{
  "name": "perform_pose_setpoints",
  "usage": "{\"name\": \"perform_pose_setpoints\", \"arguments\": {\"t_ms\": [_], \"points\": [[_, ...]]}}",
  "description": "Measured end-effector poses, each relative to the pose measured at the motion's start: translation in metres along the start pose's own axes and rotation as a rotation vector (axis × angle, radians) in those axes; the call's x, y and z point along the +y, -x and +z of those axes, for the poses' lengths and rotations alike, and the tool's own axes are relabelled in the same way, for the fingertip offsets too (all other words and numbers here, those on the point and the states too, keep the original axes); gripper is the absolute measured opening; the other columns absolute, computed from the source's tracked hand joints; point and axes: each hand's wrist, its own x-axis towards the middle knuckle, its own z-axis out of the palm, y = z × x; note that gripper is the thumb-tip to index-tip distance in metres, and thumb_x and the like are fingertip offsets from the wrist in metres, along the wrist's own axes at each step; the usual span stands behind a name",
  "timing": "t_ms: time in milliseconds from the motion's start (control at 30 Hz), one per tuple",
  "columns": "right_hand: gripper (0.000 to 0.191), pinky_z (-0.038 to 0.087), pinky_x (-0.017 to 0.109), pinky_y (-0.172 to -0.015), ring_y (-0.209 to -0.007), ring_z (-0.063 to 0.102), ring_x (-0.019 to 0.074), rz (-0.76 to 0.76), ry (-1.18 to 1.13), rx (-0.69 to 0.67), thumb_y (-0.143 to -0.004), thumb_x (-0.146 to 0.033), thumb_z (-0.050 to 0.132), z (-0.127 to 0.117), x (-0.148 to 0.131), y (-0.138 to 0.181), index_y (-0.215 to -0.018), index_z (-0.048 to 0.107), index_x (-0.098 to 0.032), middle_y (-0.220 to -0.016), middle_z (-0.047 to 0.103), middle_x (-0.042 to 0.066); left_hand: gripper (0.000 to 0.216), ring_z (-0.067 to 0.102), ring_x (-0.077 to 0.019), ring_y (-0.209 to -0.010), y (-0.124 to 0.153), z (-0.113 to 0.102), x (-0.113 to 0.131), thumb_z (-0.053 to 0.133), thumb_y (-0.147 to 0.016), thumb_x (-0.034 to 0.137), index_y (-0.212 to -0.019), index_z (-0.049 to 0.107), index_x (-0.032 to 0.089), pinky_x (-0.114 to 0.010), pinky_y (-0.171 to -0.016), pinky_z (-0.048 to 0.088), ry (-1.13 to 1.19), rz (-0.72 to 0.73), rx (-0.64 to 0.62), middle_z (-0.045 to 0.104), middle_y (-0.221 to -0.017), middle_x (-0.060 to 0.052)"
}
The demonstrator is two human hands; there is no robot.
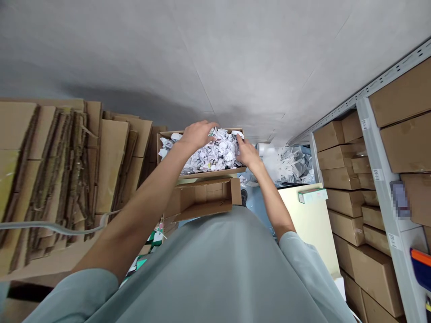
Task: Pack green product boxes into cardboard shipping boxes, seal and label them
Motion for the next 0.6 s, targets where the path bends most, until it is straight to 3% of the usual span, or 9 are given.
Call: {"name": "perform_pose_setpoints", "arguments": {"t_ms": [233, 467, 600], "points": [[0.098, 0.057, 0.051, -0.112, -0.128, 0.071, 0.04, -0.039, -0.069, 0.112, -0.087, -0.014, 0.066, 0.009, 0.006, 0.027, -0.179, 0.032, -0.015, -0.147, 0.066, 0.022, 0.049, 0.069, -0.0408, -0.127, 0.032, -0.011, -0.004, 0.074, -0.096, 0.022, -0.145, 0.071, 0.026, -0.051, -0.108, 0.054, 0.12, 0.072, 0.156, 0.073, -0.133, -0.015], [0.088, 0.059, 0.05, -0.109, -0.121, 0.071, 0.0344, -0.16, -0.229, 0.36, -0.091, -0.017, 0.062, 0.008, 0.005, 0.073, -0.176, 0.039, -0.023, -0.14, 0.066, 0.016, 0.047, 0.068, -0.0332, -0.125, 0.1, -0.019, -0.009, 0.074, -0.1, 0.03, -0.147, 0.067, 0.026, -0.044, -0.11, 0.052, 0.345, 0.132, 0.408, 0.071, -0.139, -0.01], [0.084, 0.062, 0.041, -0.099, -0.103, 0.071, 0.0255, -0.325, -0.444, 0.25, -0.091, -0.02, 0.07, 0.03, -0.005, 0.091, -0.172, 0.047, -0.026, -0.136, 0.07, 0.011, 0.051, 0.069, -0.0314, -0.123, 0.123, -0.01, -0.02, 0.076, -0.1, 0.032, -0.149, 0.065, 0.026, -0.042, -0.111, 0.052, 0.42, 0.085, 0.481, 0.07, -0.141, -0.01]]}}
